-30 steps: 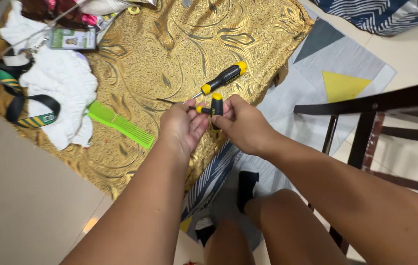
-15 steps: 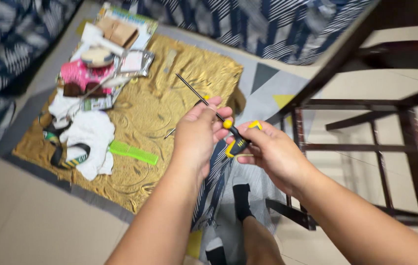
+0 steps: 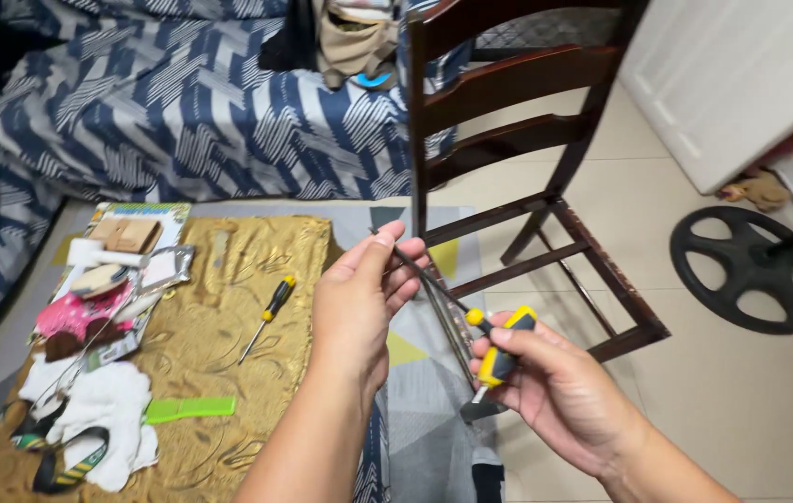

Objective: The person removes a cushion from a wooden chair and then uses a screwdriver to unscrew and remove multiple screws from the chair frame. The screws are placed on a nearby surface.

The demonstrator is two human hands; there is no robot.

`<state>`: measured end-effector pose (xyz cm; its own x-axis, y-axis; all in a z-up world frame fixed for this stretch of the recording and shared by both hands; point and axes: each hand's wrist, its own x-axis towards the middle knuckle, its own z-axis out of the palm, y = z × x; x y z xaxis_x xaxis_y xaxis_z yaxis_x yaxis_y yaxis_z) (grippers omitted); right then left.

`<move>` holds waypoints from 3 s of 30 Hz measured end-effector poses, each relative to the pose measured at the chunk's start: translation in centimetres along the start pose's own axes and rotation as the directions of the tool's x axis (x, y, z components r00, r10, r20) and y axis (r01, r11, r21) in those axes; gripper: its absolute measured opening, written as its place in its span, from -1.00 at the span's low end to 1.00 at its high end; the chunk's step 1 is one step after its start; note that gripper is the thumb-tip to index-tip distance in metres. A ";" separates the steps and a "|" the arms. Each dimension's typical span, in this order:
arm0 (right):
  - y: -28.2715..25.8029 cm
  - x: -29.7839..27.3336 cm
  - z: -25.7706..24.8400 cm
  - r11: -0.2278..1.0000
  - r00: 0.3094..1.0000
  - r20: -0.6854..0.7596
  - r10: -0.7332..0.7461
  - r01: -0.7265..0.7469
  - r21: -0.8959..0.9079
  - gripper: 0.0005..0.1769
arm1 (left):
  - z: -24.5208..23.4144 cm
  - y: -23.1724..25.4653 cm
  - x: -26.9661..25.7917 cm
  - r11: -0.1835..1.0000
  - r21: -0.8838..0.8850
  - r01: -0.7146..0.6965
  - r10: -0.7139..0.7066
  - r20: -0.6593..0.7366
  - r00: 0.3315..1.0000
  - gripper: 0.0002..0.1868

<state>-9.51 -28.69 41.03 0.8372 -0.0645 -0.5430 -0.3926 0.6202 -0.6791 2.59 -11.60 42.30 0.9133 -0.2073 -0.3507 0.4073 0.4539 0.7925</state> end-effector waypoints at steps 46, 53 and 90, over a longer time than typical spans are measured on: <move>-14.5 18.4 1.3 0.856 0.955 0.255 -0.152 -0.002 0.517 -0.61 | 8.6 3.0 35.3 0.439 0.749 -0.497 0.474 0.276 0.836 -0.51; -14.4 17.4 1.5 0.866 0.971 0.198 -0.133 0.017 0.500 -0.59 | 10.9 4.1 35.2 0.757 0.472 -0.452 0.331 0.319 0.888 -0.65; -13.5 9.8 -7.0 0.740 0.888 0.082 -0.453 0.323 0.590 -0.72 | 17.2 -5.6 14.0 0.889 0.455 -0.050 -0.073 0.249 0.966 -0.23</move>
<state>1.31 -43.19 41.47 0.9523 -0.2743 -0.1336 0.2048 0.8994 -0.3863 13.06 -31.97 41.57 0.8511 -0.4488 -0.2725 0.3144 0.0200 0.9491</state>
